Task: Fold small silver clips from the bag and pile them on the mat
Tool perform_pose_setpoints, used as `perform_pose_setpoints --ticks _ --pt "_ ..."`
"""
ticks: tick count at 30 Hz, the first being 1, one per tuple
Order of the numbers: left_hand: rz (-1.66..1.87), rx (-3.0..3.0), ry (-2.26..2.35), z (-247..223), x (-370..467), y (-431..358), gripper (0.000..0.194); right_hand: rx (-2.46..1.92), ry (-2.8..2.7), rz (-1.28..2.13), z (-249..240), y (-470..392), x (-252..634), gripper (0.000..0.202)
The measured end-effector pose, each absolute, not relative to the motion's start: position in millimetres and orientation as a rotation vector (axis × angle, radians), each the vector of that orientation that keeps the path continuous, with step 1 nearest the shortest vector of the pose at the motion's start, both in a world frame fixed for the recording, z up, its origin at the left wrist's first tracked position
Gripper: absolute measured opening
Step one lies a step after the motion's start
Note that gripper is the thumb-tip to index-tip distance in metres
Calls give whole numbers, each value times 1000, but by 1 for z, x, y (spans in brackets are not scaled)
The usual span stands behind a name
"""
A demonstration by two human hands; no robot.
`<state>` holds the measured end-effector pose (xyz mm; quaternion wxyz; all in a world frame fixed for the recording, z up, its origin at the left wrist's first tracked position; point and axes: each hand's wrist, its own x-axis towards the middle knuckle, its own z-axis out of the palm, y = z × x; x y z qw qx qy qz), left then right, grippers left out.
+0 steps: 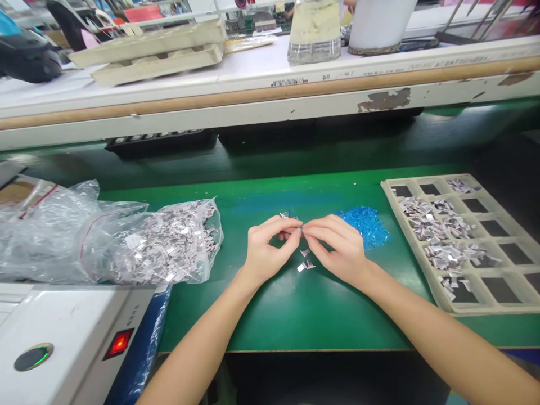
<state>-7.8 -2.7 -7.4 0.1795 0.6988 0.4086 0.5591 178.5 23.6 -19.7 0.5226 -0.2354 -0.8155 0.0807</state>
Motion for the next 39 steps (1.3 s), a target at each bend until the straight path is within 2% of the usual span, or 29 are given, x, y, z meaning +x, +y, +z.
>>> perform_pose_setpoints --ticks 7,21,25,39 --pt "1618 2002 1134 -9 -6 -4 10 -558 -1951 120 -20 22 179 22" --pt "1697 2133 1094 -13 -7 -6 17 -549 -2006 -53 -18 21 185 25" --pt "1722 2189 1073 -11 -6 -6 23 -539 -2004 -71 -19 20 185 30" --pt "1791 2268 1108 -11 -3 -5 24 -546 -1988 -73 -21 19 185 36"
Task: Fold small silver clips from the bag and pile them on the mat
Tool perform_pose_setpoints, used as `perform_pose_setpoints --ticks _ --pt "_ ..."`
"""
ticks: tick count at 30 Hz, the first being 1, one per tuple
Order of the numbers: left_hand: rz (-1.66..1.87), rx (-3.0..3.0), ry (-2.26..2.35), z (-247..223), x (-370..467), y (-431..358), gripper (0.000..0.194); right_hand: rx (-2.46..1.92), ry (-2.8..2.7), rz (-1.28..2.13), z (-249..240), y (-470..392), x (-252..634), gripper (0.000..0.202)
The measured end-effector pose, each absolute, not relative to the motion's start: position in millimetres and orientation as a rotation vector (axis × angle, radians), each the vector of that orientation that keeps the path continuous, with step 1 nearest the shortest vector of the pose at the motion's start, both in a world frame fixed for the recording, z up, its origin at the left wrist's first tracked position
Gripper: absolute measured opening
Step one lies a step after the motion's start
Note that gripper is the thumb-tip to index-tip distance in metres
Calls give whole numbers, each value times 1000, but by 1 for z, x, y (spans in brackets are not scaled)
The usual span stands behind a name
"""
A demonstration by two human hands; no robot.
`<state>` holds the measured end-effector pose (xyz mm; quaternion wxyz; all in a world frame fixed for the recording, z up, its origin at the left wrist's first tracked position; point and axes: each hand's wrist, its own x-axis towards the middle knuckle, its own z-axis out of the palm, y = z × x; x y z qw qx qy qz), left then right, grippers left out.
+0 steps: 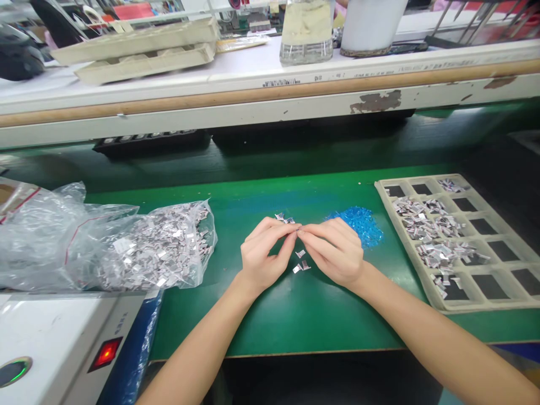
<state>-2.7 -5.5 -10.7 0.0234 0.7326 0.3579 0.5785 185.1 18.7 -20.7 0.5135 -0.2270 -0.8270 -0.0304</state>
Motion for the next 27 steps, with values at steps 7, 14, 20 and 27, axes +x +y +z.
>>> perform_pose_setpoints --ticks 7,14,20,27 --pt "1785 2266 1134 -13 -3 -5 20 -549 -1975 -70 -20 18 185 37" --pt "1787 2241 1141 -13 -2 -5 19 -527 -1981 -99 -18 18 185 37" --pt "1786 2202 1116 -12 -1 -6 24 -539 -1995 -119 -18 19 184 31" --pt "1801 2249 1104 -12 -1 -4 25 -517 -1997 -161 -18 19 184 31"
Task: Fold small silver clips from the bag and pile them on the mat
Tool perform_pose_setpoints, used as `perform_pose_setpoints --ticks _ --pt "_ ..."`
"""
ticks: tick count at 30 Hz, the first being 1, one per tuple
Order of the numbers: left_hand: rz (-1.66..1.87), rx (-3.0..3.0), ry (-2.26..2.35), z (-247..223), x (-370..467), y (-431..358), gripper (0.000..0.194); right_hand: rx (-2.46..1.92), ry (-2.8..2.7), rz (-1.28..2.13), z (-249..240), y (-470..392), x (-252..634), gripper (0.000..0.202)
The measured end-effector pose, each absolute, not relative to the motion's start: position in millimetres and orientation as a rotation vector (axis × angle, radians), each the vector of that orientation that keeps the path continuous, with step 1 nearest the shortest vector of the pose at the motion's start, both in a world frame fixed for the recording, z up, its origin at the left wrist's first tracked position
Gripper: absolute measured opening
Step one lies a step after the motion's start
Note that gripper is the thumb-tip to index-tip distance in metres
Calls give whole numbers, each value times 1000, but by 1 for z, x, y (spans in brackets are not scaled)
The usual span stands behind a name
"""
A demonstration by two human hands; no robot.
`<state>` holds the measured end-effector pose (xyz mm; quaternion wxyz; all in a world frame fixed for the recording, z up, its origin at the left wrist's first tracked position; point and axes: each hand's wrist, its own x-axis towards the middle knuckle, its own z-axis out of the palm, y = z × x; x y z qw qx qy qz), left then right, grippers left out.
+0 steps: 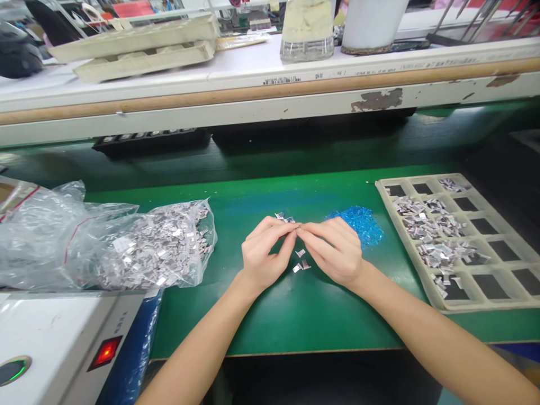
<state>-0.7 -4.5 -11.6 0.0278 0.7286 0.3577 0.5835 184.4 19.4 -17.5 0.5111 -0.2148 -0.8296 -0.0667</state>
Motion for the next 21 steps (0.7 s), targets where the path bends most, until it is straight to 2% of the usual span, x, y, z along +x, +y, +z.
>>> perform_pose_setpoints --ticks 21 --pt "1788 2201 1108 -14 -1 -3 24 -524 -1997 -130 -21 20 183 33"
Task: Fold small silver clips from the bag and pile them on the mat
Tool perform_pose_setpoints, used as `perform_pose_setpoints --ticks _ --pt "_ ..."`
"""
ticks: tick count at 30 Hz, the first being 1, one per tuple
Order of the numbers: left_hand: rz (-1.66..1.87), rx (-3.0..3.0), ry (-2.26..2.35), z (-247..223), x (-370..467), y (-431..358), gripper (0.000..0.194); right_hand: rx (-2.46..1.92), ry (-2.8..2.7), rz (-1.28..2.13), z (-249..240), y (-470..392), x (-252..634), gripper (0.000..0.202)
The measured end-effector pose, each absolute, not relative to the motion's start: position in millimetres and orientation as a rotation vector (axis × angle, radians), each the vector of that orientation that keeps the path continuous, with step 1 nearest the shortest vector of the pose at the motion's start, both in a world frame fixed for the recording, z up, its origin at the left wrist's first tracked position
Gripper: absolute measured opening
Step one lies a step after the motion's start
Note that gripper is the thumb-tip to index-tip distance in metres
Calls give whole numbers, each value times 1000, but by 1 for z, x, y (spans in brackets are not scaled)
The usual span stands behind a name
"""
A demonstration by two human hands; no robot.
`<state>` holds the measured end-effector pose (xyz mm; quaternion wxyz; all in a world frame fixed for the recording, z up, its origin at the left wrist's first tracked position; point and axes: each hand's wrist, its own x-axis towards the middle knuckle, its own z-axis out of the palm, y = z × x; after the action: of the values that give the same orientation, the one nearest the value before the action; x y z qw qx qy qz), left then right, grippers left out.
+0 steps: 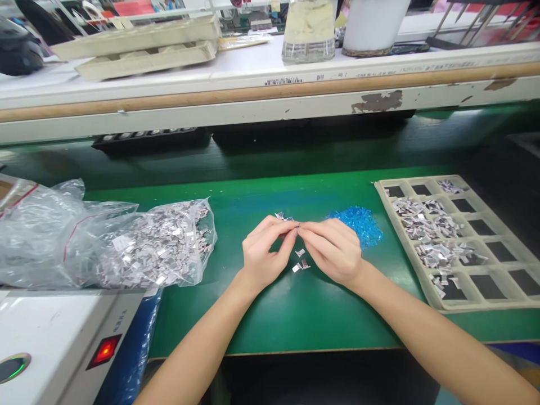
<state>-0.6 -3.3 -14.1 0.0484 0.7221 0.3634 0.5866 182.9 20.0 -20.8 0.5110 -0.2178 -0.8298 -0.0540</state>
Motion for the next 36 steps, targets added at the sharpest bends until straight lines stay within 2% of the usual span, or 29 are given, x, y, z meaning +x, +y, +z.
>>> perform_pose_setpoints --ticks 6,24,36 --pt "1786 2265 1100 -14 -1 -3 30 -526 -2006 -126 -18 20 183 35" --pt "1729 2290 1161 -14 -2 -3 23 -544 -2020 -138 -16 19 181 33" --pt "1623 2028 1150 -14 -4 -3 18 -576 -2048 -37 -24 21 183 49"
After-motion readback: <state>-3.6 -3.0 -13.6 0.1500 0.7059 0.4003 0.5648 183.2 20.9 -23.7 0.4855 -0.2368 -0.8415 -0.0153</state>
